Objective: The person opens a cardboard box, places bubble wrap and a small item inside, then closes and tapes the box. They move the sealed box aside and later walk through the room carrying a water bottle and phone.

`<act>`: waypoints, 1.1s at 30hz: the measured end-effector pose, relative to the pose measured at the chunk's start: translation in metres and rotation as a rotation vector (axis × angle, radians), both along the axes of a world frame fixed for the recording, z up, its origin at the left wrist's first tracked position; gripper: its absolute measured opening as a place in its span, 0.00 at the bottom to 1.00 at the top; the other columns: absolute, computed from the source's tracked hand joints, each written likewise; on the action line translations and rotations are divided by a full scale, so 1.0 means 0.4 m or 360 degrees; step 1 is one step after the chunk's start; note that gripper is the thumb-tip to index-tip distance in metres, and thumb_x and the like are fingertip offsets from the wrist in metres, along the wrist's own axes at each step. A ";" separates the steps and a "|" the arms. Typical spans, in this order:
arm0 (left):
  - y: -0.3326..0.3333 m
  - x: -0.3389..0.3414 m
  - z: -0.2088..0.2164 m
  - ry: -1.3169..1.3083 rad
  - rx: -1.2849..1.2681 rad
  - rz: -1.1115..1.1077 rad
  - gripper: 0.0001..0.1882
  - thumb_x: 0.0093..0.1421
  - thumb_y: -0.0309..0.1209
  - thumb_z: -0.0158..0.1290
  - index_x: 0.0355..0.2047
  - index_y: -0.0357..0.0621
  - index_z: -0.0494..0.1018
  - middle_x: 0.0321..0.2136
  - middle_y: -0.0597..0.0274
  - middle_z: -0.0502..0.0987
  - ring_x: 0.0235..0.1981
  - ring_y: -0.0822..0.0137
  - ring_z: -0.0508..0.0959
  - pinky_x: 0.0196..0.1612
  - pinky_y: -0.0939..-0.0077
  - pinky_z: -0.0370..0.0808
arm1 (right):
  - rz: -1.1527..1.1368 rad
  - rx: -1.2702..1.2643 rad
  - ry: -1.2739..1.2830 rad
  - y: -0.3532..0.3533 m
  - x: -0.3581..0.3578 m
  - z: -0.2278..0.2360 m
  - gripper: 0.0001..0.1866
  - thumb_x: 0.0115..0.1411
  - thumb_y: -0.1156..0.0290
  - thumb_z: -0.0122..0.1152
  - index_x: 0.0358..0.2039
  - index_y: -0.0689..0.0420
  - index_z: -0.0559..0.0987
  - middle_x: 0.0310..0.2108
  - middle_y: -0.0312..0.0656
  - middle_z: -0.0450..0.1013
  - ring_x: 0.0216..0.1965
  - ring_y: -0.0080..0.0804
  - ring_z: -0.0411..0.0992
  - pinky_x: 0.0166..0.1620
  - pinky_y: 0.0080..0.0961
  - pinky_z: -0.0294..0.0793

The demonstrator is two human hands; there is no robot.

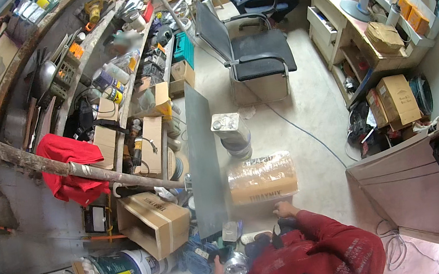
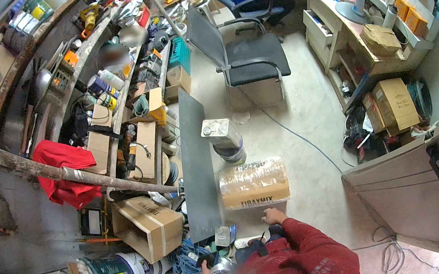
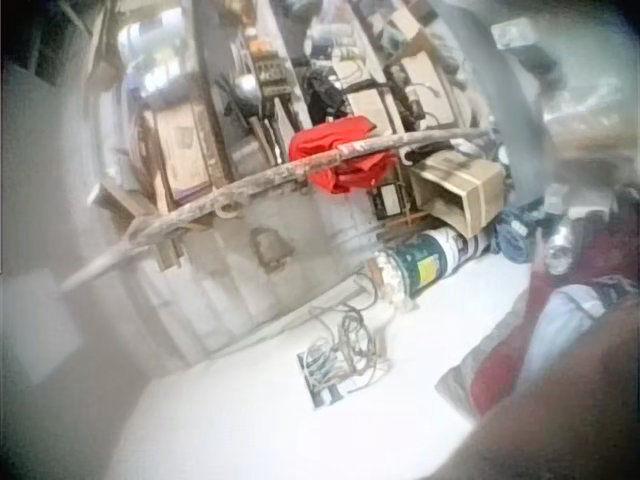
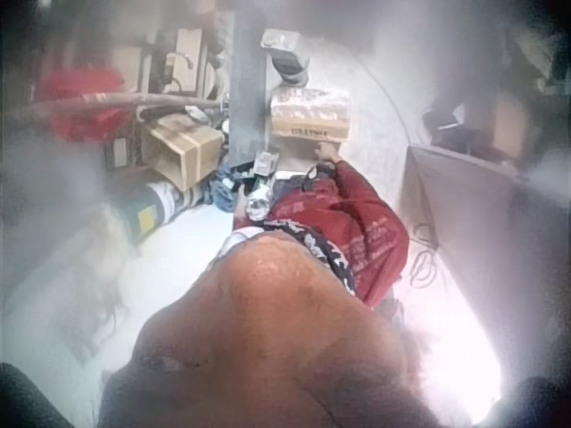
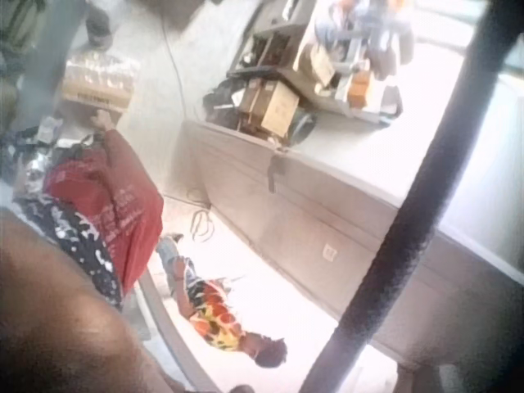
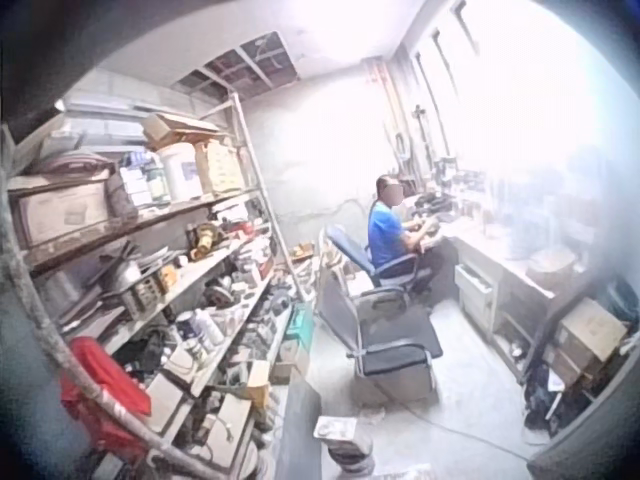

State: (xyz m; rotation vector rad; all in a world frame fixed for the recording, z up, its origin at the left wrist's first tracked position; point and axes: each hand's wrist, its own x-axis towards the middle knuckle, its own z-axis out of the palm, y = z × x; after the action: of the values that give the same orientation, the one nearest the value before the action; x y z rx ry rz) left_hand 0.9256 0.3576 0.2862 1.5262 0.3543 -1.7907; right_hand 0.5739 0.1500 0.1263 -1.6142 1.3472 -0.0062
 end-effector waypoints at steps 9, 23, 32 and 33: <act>-0.244 0.019 -0.013 -0.1663 -0.0594 -0.1940 0.41 0.54 0.38 0.60 0.63 0.41 0.52 0.47 0.41 0.74 0.48 0.51 0.75 0.51 0.67 0.70 | -0.0833 -0.0104 0.0308 0.106 -0.422 -0.035 0.18 0.50 0.58 0.58 0.34 0.60 0.81 0.37 0.56 0.76 0.42 0.53 0.74 0.46 0.42 0.73; -0.498 -0.010 -0.148 -0.1014 -0.0408 -0.1754 0.37 0.63 0.57 0.39 0.57 0.35 0.65 0.55 0.47 0.69 0.54 0.57 0.68 0.58 0.69 0.61 | -0.1645 0.0504 0.0236 0.522 -0.442 -0.197 0.14 0.52 0.66 0.53 0.18 0.63 0.77 0.13 0.48 0.72 0.14 0.40 0.73 0.23 0.38 0.74; -0.489 0.176 -0.133 -0.1179 -0.0319 -0.1976 0.42 0.60 0.63 0.35 0.56 0.36 0.66 0.54 0.41 0.69 0.57 0.47 0.67 0.59 0.63 0.58 | -0.1273 0.0161 0.0242 0.410 -0.204 -0.214 0.14 0.52 0.65 0.53 0.21 0.63 0.78 0.14 0.48 0.73 0.16 0.40 0.74 0.27 0.38 0.76; -0.552 0.132 -0.136 -0.1156 -0.0416 -0.2106 0.42 0.60 0.63 0.35 0.56 0.36 0.66 0.54 0.40 0.69 0.57 0.47 0.67 0.60 0.64 0.58 | -0.1318 -0.0003 0.0303 0.411 -0.271 -0.253 0.14 0.52 0.65 0.52 0.21 0.63 0.78 0.14 0.48 0.73 0.16 0.40 0.74 0.28 0.38 0.76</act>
State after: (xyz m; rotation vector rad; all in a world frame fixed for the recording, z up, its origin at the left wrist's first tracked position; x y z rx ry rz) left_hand 0.9785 0.1366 0.2318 2.2406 -1.4837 -1.7565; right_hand 0.4656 0.3145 0.0249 -0.9729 2.0756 -0.3561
